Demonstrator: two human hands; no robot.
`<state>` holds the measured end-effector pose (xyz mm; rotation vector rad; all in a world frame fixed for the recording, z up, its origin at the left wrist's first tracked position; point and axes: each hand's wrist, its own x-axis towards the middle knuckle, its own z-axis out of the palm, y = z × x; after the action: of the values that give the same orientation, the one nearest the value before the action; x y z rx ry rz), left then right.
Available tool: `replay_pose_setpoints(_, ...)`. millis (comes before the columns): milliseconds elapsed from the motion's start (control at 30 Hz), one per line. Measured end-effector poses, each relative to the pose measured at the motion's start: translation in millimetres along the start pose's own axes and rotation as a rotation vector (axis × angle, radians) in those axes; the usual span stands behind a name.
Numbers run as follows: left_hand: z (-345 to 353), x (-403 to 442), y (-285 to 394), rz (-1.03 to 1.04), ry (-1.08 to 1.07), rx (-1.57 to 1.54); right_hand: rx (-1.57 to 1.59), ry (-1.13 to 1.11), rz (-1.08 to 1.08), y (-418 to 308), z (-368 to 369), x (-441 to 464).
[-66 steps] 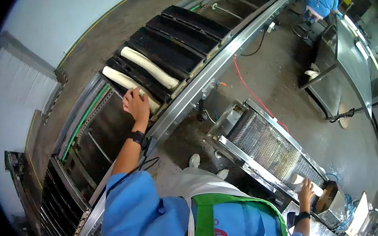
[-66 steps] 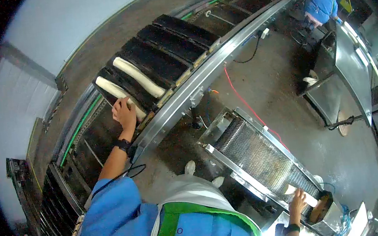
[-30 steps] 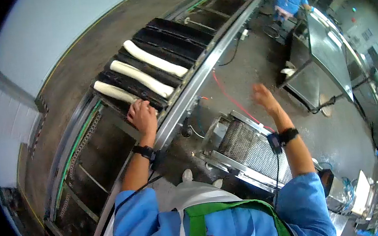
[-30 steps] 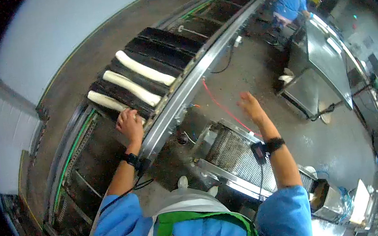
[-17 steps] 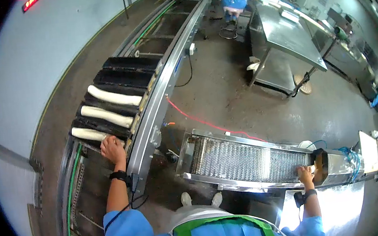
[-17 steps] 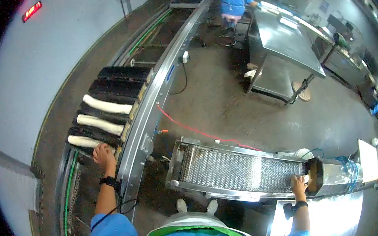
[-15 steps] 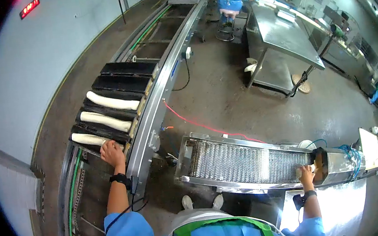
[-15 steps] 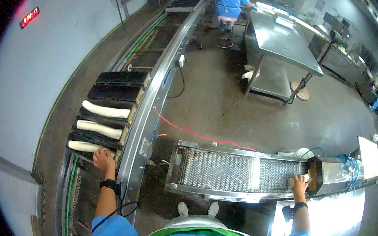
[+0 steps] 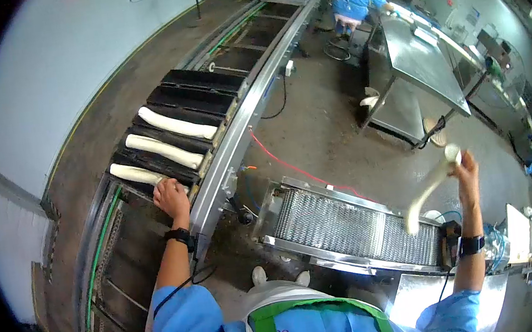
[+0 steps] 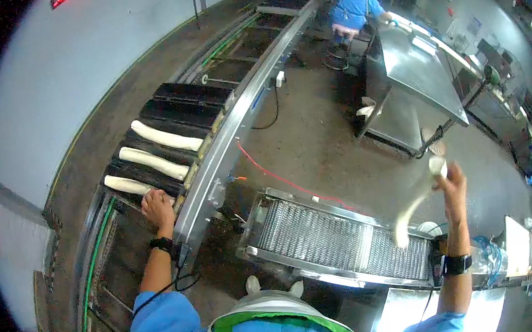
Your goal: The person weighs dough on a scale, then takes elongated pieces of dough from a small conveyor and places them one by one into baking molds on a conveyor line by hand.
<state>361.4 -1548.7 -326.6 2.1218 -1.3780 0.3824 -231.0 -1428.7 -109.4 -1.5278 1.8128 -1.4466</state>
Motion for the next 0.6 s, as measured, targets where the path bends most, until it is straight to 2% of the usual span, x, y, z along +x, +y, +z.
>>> replay_pose_setpoints(67, -2.0, -1.3, -3.0, -0.015, 0.006, -0.007, 0.187, -0.062, -0.124, -54.7, 31.4, 25.3)
replay_pose_setpoints(133, -4.7, -2.1, -6.1, -0.007, 0.032, -0.032, 0.259, -0.129, -0.148, -99.2, 72.2, 49.7)
replay_pose_setpoints(167, -8.3, -2.7, -7.5, 0.001, 0.022, -0.052, 0.386, -0.104, -0.203, -121.0, 101.9, 56.6)
replay_pose_setpoints(333, -10.0, -2.2, -11.9, -0.078, -0.039, -0.058, 0.878, -0.361, -0.139, -163.7, 267.3, 109.6)
replay_pose_setpoints(367, -12.1, -1.1, -11.7, -0.088, -0.035, -0.053, 0.862, -0.394, -0.15, -159.8, 305.3, 120.1)
replay_pose_setpoints(400, -15.0, -0.6, -10.5, -0.067, -0.003, -0.071, 0.74, -0.525, -0.194, -144.1, 340.7, 131.6)
replay_pose_setpoints(467, -22.1, -0.9, -11.4, -0.035, -0.006, -0.095, 0.207, -0.854, -0.188, -116.3, 389.1, 123.0)
replay_pose_setpoints(500, -23.9, 0.3, -12.9, -0.035, -0.01, -0.089, 0.355, -0.976, 0.0, -102.2, 398.2, 102.1)
replay_pose_setpoints(533, -24.1, 0.9, -13.7, -0.039, 0.005, -0.097, 0.136, -1.049, 0.044, -99.6, 395.4, 85.3)
replay_pose_setpoints(600, -23.2, 0.2, -14.8, -0.04, 0.015, -0.11, 0.281, -1.224, -0.05, -52.2, 388.1, 67.1)
